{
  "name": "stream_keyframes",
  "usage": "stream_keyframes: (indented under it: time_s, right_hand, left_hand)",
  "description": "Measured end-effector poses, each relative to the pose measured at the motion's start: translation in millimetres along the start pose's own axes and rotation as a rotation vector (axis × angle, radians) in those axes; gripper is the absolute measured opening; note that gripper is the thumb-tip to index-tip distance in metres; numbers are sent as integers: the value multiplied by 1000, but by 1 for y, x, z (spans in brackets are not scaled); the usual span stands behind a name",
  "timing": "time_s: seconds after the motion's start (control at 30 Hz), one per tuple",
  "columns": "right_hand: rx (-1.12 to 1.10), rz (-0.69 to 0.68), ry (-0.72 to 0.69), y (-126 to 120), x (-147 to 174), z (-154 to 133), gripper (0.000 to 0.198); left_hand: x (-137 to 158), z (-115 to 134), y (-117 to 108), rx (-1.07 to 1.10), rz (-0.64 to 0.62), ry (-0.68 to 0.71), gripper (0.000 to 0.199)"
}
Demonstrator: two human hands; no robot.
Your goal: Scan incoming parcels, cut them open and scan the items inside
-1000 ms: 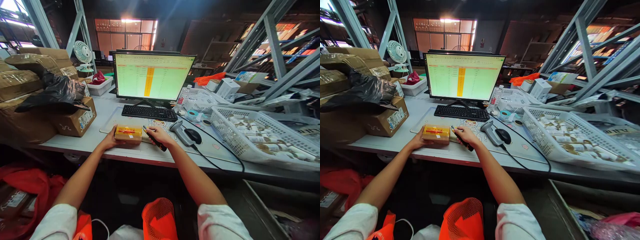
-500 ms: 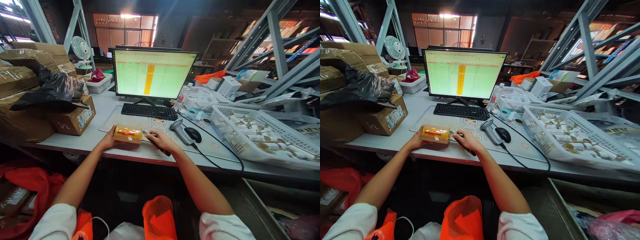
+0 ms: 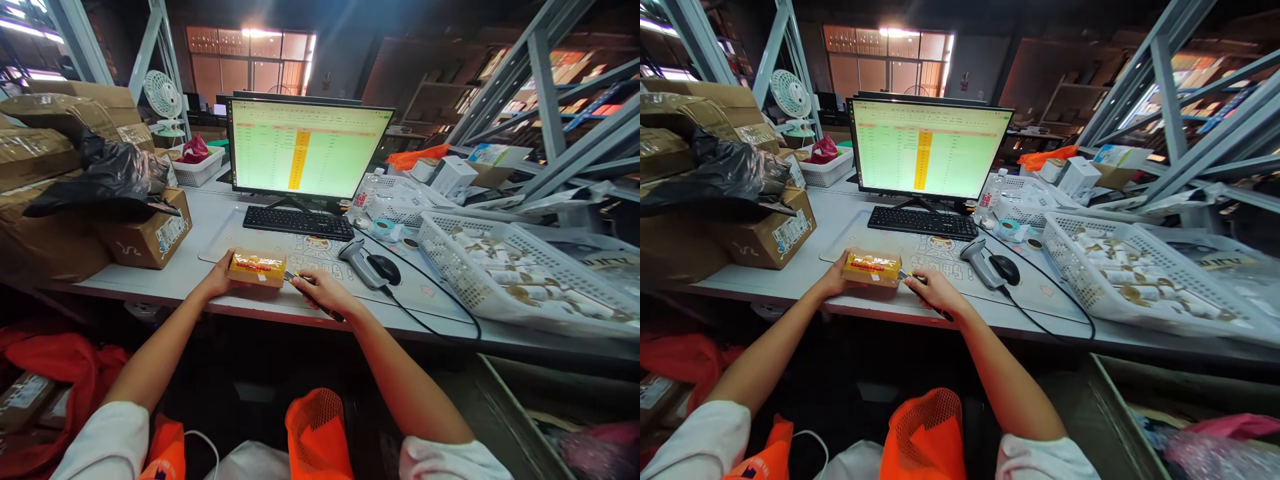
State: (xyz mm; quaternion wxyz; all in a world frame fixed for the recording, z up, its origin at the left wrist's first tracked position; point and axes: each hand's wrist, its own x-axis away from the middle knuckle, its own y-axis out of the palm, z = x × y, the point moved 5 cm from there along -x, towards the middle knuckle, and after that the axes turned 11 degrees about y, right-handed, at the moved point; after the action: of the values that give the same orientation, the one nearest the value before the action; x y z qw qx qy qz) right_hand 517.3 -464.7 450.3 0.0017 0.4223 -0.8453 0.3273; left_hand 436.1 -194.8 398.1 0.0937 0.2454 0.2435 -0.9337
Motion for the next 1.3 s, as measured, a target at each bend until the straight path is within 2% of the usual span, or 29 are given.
stream_keyframes:
  time_s: [0.1, 0.23, 0.33, 0.4, 0.5, 0.57, 0.67, 0.8, 0.9, 1.07, 1.3]
  right_hand:
    - [57, -32, -6, 3, 4, -1, 39]
    - [53, 110, 49, -9, 2, 6, 32]
    - [17, 179, 99, -21, -1, 16, 25]
    - [-17, 197, 158, -26, -1, 22, 31]
    - [-46, 201, 205, -28, 1, 22, 51]
    - [-24, 201, 158, -25, 1, 13, 59]
    - [49, 224, 39, -17, -2, -6, 65]
    - [198, 302, -173, -6, -14, -38, 65]
    - [337, 338, -255, 3, -24, -59, 64]
    - [487, 349, -197, 16, -32, -74, 65]
    - [561, 314, -121, 31, -20, -65, 68]
  left_hand:
    - [0, -1, 1, -12, 16, -17, 91]
    - [-2, 11, -5, -100, 41, -4, 97]
    - [-7, 38, -25, -447, 166, 28, 103]
    - [-12, 63, -33, -741, 182, 69, 99]
    - [-19, 94, -27, -1049, 63, 120, 82]
    - [-21, 105, -17, -1135, -20, 136, 75]
    - [-19, 113, -3, -1157, -73, 155, 75]
    - [-14, 113, 10, -1136, -53, 181, 70]
    - [-13, 110, 16, -1107, -37, 223, 68]
    - [-11, 106, 18, -1086, -9, 235, 67]
    - [-6, 104, 19, -1115, 33, 220, 64]
